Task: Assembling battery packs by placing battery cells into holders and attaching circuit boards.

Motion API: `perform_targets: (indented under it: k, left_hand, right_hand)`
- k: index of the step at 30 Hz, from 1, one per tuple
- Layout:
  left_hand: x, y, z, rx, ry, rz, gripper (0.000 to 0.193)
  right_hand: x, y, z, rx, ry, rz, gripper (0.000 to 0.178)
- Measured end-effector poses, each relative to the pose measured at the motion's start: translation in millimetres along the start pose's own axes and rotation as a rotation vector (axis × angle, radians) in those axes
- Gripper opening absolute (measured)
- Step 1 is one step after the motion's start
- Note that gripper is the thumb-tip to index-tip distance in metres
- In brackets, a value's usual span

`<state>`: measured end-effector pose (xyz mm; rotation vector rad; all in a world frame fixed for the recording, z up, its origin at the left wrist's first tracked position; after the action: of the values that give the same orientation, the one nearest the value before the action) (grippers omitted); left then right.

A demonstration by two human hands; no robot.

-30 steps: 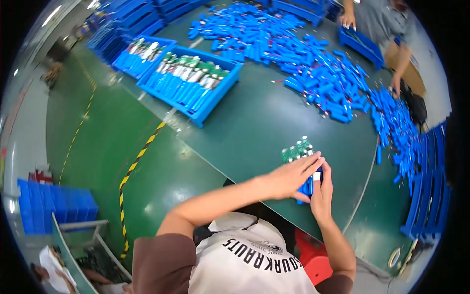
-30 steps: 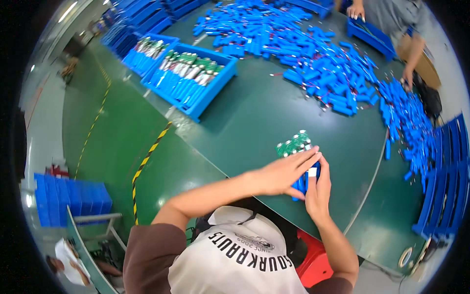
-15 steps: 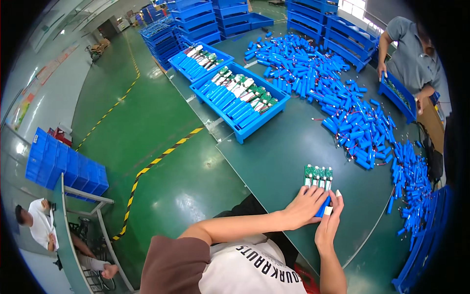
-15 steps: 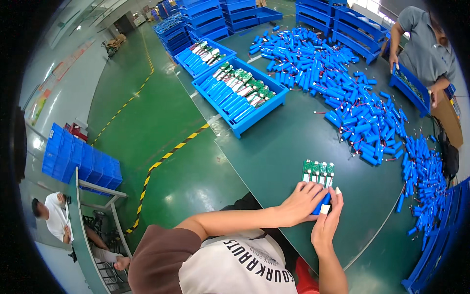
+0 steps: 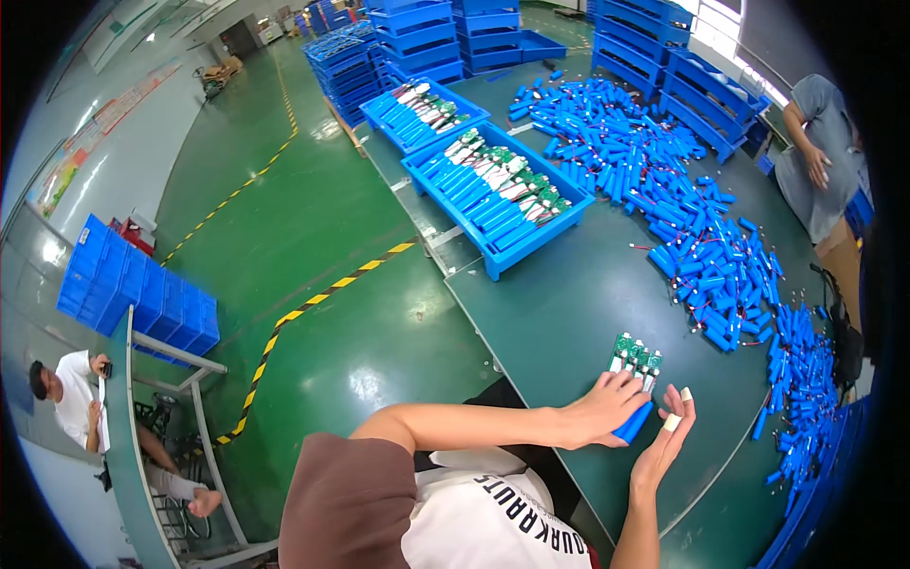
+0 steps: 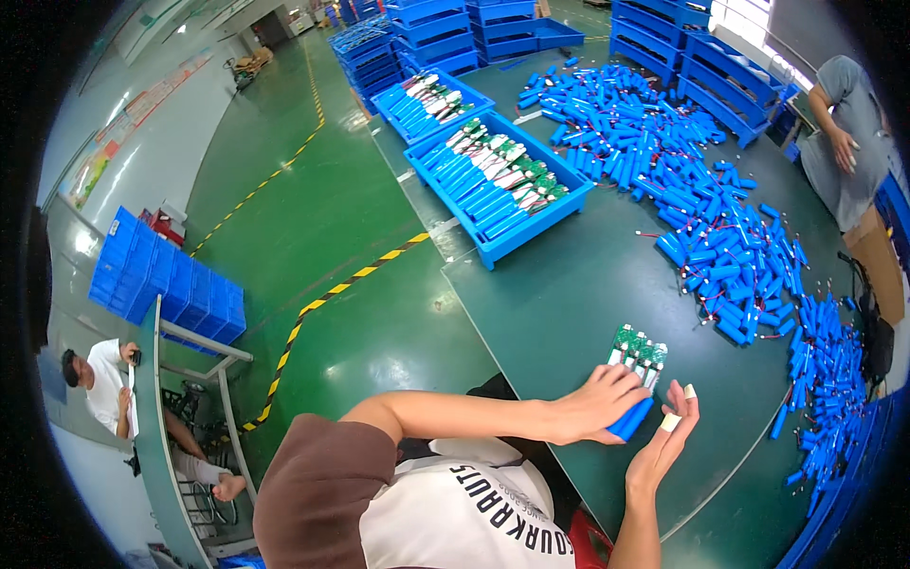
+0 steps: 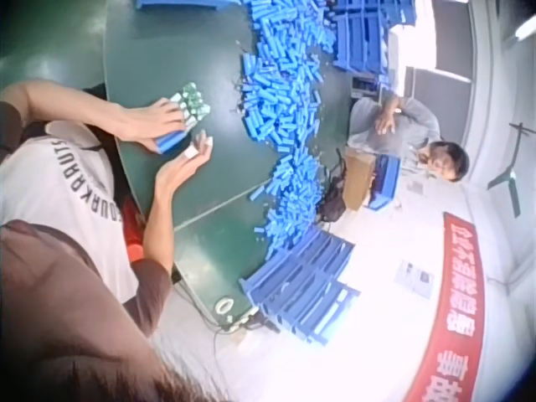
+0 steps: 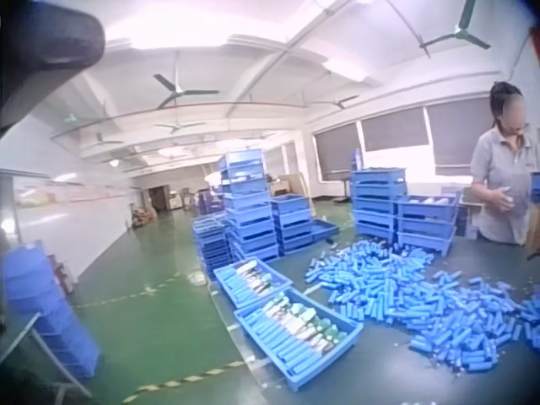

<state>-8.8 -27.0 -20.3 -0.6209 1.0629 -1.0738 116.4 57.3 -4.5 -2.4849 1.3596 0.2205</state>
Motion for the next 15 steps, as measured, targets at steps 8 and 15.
perform_targets:
  k: [8,15]
  left_hand:
    - [-2.2,-174.0,-101.5,-0.253,0.18,0.027,0.083]
    - [12.8,-346.6,-266.5,-0.429,-0.021,0.019,0.083]
  right_hand:
    - [-5.4,-7.7,14.4,-0.051,0.058,0.118,0.04]
    - [-0.5,-15.4,30.3,-0.071,0.06,0.191,0.04]
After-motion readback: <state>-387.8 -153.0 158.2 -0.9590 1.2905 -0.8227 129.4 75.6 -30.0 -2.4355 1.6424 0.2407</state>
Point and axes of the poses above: each hand's wrist, its own x-axis away from the middle knuckle, its own y-axis out of the palm, z = x × y, the point moved 4 cm from there along -x, towards the middle knuckle, and after that the axes turned 12 degrees about -x, right-handed, at the moved point
